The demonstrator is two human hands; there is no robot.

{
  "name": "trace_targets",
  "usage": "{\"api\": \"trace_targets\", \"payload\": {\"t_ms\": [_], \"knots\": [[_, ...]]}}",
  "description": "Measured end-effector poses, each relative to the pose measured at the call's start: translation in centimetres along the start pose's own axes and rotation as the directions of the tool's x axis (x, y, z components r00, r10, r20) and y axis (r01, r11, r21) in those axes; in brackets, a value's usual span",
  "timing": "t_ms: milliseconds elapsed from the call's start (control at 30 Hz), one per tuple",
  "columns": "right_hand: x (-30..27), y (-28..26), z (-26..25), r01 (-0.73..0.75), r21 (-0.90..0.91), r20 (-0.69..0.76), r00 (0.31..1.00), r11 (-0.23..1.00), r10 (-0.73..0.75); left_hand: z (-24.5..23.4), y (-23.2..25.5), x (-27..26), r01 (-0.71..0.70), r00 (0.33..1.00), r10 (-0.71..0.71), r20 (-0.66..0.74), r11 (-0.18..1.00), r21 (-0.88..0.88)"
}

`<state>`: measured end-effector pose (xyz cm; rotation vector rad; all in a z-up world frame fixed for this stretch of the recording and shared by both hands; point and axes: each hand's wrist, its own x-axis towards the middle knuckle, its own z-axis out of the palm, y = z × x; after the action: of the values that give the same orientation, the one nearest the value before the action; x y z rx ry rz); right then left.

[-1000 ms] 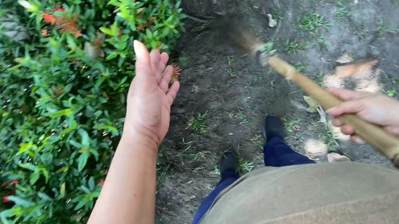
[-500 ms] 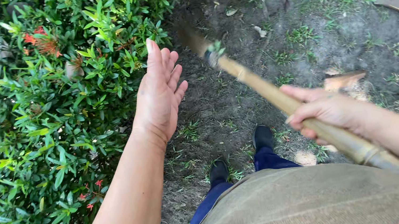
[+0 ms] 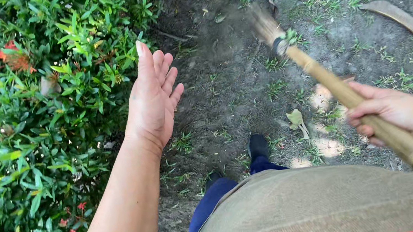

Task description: The person sweeps dry leaves and debris across a dirt ground using a long-handled broom made of twigs, moving along a garden border with red flowers.

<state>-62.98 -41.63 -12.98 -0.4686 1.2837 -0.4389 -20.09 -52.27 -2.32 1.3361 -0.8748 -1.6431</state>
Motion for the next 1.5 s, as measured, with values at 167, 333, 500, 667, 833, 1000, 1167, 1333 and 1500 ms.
{"api": "trace_targets", "payload": {"t_ms": [167, 333, 500, 667, 833, 1000, 1167, 1333, 1500], "knots": [[0.7, -3.8, -1.0, 0.103, -0.057, -0.054, 0.993, 0.993, -0.106, 0.4, 1.2, 0.1, -0.048, 0.999, 0.048, 0.024, 0.999, 0.018], [1.8, -7.8, 7.4, 0.108, -0.123, 0.076, 0.992, 0.987, -0.099, -0.9, 1.9, 0.7, -0.024, 1.0, 0.024, 0.015, 1.0, 0.01], [6.8, -9.1, 14.5, -0.014, -0.217, 0.099, 0.994, 0.976, 0.036, -2.8, 3.0, 4.2, 0.015, 1.0, -0.016, 0.012, 0.999, 0.037], [10.6, -10.1, 15.9, -0.131, -0.252, 0.079, 0.985, 0.959, 0.155, -3.9, 6.2, 10.0, 0.02, 0.997, -0.024, 0.077, 0.998, 0.054], [9.4, -11.1, 13.7, -0.203, -0.117, -0.072, 0.978, 0.972, 0.196, -3.8, 8.7, 15.0, 0.043, 0.988, -0.052, 0.143, 0.997, 0.068], [7.3, -11.9, 8.6, -0.123, 0.054, -0.242, 0.961, 0.991, 0.133, -4.5, 10.1, 17.4, -0.009, 0.981, -0.003, 0.192, 0.998, 0.063], [5.6, -12.9, 5.8, 0.194, 0.218, -0.109, 0.979, 0.956, -0.174, -5.4, 9.9, 17.4, 0.013, 0.983, -0.024, 0.184, 0.998, 0.06], [7.5, -17.1, 11.5, 0.055, 0.17, -0.141, 0.99, 0.984, -0.031, -5.5, 9.7, 17.5, 0.036, 0.984, -0.048, 0.174, 0.997, 0.073], [13.3, -18.5, 18.9, -0.086, -0.078, -0.025, 0.996, 0.993, 0.084, -5.7, 9.6, 17.2, 0.037, 0.984, -0.053, 0.173, 0.995, 0.098]]}}
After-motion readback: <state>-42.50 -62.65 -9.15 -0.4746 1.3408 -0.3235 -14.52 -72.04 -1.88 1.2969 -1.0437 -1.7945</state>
